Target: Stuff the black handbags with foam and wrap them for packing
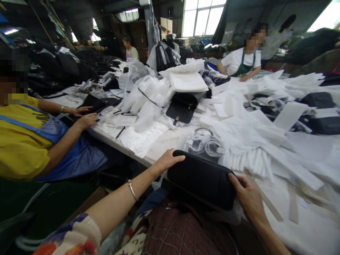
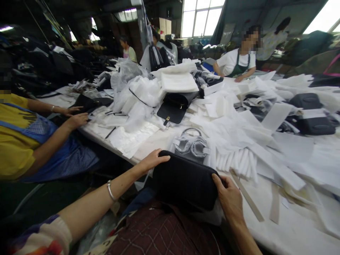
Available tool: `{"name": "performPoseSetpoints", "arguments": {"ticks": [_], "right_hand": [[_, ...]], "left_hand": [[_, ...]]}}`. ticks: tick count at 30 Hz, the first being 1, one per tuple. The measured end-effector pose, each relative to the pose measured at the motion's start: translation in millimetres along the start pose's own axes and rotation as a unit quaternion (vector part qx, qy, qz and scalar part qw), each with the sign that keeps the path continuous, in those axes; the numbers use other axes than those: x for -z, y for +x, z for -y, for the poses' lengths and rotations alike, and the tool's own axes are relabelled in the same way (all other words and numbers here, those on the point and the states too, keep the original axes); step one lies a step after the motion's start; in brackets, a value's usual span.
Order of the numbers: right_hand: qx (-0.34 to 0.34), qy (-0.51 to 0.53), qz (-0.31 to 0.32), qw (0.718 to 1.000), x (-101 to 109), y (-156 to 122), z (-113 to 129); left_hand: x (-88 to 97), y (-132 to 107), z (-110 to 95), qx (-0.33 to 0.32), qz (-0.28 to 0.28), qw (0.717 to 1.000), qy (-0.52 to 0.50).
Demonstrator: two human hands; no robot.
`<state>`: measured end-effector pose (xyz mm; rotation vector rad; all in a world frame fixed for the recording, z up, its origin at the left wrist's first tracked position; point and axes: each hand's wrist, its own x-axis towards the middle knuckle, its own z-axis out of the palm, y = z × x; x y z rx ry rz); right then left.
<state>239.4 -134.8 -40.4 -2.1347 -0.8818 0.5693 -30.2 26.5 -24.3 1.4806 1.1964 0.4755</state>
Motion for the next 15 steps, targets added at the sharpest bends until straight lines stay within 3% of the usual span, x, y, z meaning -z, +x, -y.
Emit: {"name": "performPoseSetpoints", "arguments": {"ticks": [7,10,13,15], "right_hand": [[-0.024,0.000,0.034,0.999,-3.9,-15.5,-7.3],[0.014,-0.003,-0.015,1.000,-9.3,-12.4,-13.7],[0.131,-0.057,-0.099,0.985,-15.1,-5.6,-23.1],[0.251,-0.108,-0.141,0.951,-15.9,-2.7,-29.1]], "left_hand": [[13.5,-10.9,15.5,-0.030,0.012,0.993,0.117],[12.4,-11.1,17.4,-0.042,-0.041,0.980,0.188],[4.8,-13.6,18.9,-0.173,-0.147,0.942,0.246],[-1.3,-16.1,22.8,-0.306,-0.191,0.887,0.289]]}}
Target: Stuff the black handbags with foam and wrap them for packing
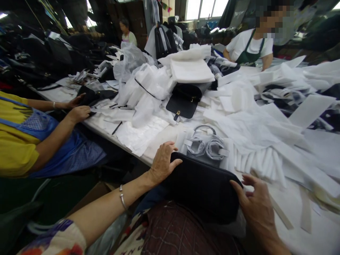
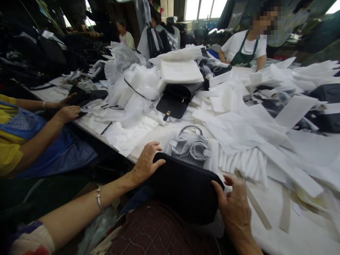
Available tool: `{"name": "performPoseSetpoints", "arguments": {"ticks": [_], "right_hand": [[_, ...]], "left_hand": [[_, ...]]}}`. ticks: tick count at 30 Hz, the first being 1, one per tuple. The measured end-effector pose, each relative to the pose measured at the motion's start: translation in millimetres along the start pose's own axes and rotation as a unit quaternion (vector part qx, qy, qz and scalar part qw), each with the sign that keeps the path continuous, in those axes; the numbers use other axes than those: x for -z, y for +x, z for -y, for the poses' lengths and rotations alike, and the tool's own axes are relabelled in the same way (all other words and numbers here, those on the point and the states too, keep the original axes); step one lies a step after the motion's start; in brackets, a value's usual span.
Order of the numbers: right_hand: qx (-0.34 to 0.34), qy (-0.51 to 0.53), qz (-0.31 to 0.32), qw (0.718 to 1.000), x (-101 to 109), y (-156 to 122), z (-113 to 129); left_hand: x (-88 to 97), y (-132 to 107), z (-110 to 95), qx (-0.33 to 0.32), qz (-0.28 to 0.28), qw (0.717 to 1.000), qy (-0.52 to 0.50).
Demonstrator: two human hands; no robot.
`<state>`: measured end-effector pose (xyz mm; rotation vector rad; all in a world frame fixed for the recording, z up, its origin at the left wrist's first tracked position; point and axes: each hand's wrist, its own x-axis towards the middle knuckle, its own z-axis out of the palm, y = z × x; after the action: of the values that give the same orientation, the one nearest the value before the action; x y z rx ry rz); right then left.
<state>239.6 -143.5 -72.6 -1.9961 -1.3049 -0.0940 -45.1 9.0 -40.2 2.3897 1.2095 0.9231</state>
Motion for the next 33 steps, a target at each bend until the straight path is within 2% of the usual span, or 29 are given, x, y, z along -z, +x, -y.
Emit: {"name": "performPoseSetpoints", "arguments": {"ticks": [1,3,5,8,11,13,15,18,21,27,29,33], "right_hand": [[0.076,-0.021,-0.012,0.997,0.7,-0.1,-2.4],[0.225,-0.059,-0.010,0.973,6.2,1.5,-5.2],[0.325,-0.082,0.033,0.942,16.5,6.0,-6.6],[0.393,-0.086,0.130,0.906,34.7,13.2,-11.3],[0.430,-0.096,0.209,0.873,46.6,12.8,-21.7],[0.432,-0.109,0.234,0.864,48.9,7.2,-28.0],[0.418,-0.119,0.240,0.868,48.1,-1.1,-30.7],[0.390,-0.125,0.234,0.882,44.1,-14.3,-27.7],[0.360,-0.121,0.221,0.898,37.1,-25.5,-22.9],[0.276,-0.036,0.235,0.931,22.8,-37.2,-24.3],[0.251,-0.008,0.259,0.933,25.0,-35.0,-27.0],[0.219,0.036,0.334,0.916,39.6,-20.1,-32.0]], "left_hand": [[-2.6,-2.8,-0.2,-0.064,-0.025,0.997,0.020],[-7.3,-7.3,1.7,-0.169,-0.045,0.983,0.049],[-9.4,-9.6,6.1,-0.241,-0.045,0.968,0.058],[-3.2,-11.0,14.4,-0.306,-0.001,0.950,0.055],[14.7,-11.9,19.9,-0.338,0.103,0.932,0.077],[28.4,-11.2,21.1,-0.347,0.194,0.912,0.100],[38.5,-9.8,21.9,-0.355,0.271,0.887,0.114],[42.1,-9.2,25.9,-0.370,0.317,0.863,0.133],[32.1,-11.9,33.9,-0.386,0.292,0.859,0.169],[5.7,-16.8,46.8,-0.418,0.153,0.871,0.207],[3.8,-15.9,49.1,-0.423,0.144,0.873,0.199],[8.4,-8.8,52.1,-0.419,0.179,0.876,0.158]]}}
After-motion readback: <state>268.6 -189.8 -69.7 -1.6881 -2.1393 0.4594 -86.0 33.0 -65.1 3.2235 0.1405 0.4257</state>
